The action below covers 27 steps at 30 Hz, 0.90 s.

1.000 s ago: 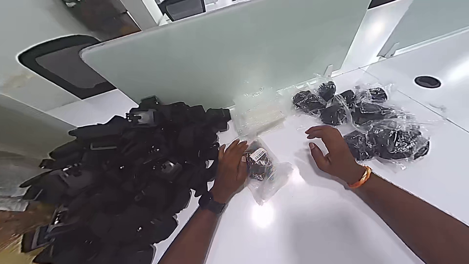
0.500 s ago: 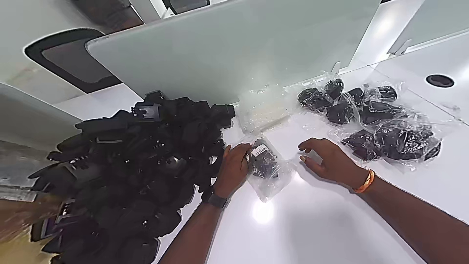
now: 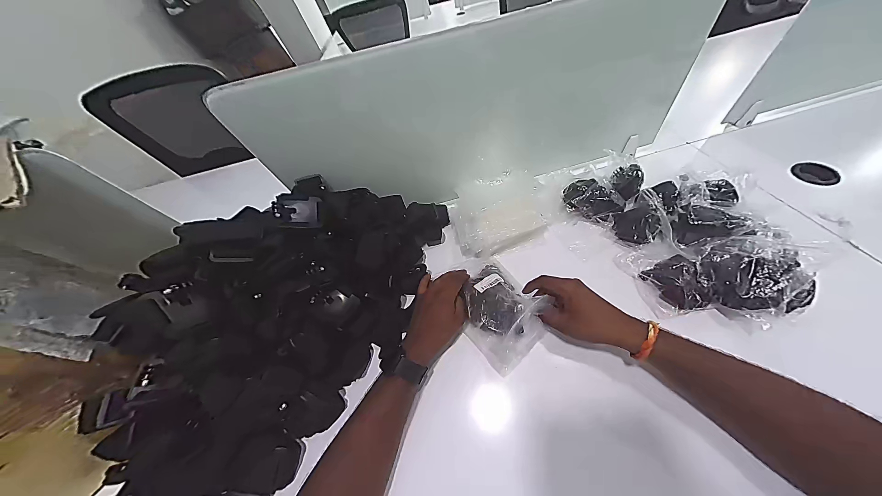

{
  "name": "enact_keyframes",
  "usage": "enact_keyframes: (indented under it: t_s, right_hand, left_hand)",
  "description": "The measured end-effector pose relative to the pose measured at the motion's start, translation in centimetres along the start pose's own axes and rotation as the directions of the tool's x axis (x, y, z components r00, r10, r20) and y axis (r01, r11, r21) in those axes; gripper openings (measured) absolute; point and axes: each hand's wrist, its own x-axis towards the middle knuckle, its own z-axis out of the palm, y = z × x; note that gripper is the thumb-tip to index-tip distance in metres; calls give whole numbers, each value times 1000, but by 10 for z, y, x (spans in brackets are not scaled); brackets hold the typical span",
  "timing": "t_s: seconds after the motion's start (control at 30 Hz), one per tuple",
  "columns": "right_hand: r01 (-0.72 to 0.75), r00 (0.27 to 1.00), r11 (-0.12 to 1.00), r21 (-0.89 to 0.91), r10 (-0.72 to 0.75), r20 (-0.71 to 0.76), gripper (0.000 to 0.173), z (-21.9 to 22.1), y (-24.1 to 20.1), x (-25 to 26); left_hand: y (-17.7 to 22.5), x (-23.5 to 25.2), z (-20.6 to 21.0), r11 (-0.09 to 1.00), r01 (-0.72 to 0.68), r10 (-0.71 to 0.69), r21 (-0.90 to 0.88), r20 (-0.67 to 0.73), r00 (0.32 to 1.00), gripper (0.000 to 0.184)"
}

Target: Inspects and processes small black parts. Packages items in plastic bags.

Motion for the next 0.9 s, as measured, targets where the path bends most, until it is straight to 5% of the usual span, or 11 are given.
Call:
enact_keyframes:
  t_s: [0.17, 0.43, 0.5, 0.6, 0.73, 0.9]
  right_hand:
    - [-27, 999, 999, -40, 26, -23, 21, 3, -13, 28]
    - [-70, 996, 998, 0, 70, 52, 41, -1, -9, 17]
    - [-75, 996, 992, -97, 79, 39, 51, -20, -12, -1]
    - [-167, 979, 890, -424, 97, -181, 50, -67, -5, -33]
    - [-399, 902, 650, -647, 149, -406, 53, -115, 17, -68]
    - [-500, 864, 548, -670, 366, -346, 62, -104, 30, -81]
  left_hand:
    - [-6, 9, -4, 993, 45, -47, 107, 17, 999, 38]
    - [-13, 8, -3, 985, 69, -60, 157, -61, 996, 34]
    - [-13, 6, -5, 991, 66, -54, 113, -102, 993, 33]
    - [-10, 2, -9, 998, 63, -65, -17, -233, 970, 37]
    - [17, -8, -11, 988, -128, 72, -87, -476, 877, 36]
    - [114, -44, 6, 796, -565, 514, -216, -250, 820, 27]
